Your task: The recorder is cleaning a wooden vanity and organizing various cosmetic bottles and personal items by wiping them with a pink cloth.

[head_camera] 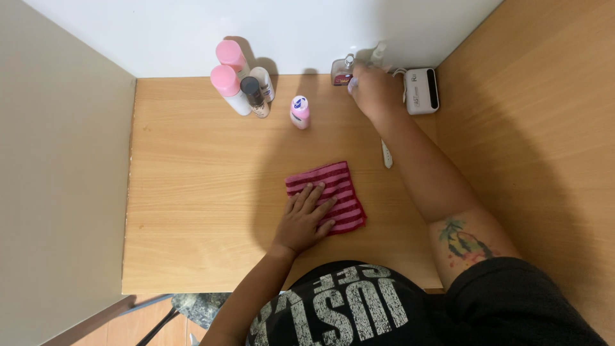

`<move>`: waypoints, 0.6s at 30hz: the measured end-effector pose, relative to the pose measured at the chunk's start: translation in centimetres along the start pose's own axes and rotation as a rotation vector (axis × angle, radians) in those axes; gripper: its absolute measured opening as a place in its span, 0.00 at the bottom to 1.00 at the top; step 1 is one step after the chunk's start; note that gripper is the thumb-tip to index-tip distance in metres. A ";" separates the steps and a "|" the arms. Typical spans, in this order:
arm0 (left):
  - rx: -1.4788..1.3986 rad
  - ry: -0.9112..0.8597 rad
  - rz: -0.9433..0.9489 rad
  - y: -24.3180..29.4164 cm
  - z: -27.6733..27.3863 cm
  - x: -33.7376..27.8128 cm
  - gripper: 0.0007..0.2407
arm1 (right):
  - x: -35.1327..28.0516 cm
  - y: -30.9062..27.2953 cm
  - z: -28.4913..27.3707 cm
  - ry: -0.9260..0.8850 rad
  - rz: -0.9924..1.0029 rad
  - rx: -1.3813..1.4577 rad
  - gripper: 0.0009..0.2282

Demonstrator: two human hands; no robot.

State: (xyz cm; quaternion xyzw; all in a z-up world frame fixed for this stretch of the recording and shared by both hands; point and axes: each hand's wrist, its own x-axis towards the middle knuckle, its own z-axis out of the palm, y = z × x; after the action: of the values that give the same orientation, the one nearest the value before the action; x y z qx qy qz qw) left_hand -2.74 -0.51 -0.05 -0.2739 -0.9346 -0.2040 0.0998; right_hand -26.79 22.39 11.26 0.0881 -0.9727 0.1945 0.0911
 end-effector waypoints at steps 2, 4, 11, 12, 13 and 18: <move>-0.001 -0.006 0.001 0.0 -0.1 0.0 0.21 | 0.4 0.7 0.9 -0.004 0.004 -0.020 0.08; -0.003 -0.011 0.001 0.0 -0.1 0.1 0.21 | 0.6 1.2 1.4 -0.008 0.006 -0.041 0.09; -0.018 -0.027 -0.019 0.1 -0.2 0.1 0.22 | -0.1 -0.9 -1.3 -0.056 0.035 0.007 0.12; -0.015 -0.033 -0.021 0.1 -0.2 0.1 0.22 | -0.3 -1.7 -2.2 -0.074 0.051 0.025 0.14; -0.015 -0.032 -0.021 0.1 -0.2 0.0 0.22 | -0.4 -2.0 -2.0 -0.074 0.050 0.025 0.14; -0.016 -0.049 -0.016 0.0 0.1 0.0 0.22 | -1.6 -4.6 -1.5 -0.073 0.005 0.033 0.15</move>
State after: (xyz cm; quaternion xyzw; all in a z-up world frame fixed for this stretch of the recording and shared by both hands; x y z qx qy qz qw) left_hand -2.78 -0.48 -0.11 -0.2720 -0.9373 -0.2057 0.0728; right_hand -24.06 19.04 13.98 0.0942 -0.9722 0.2073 0.0538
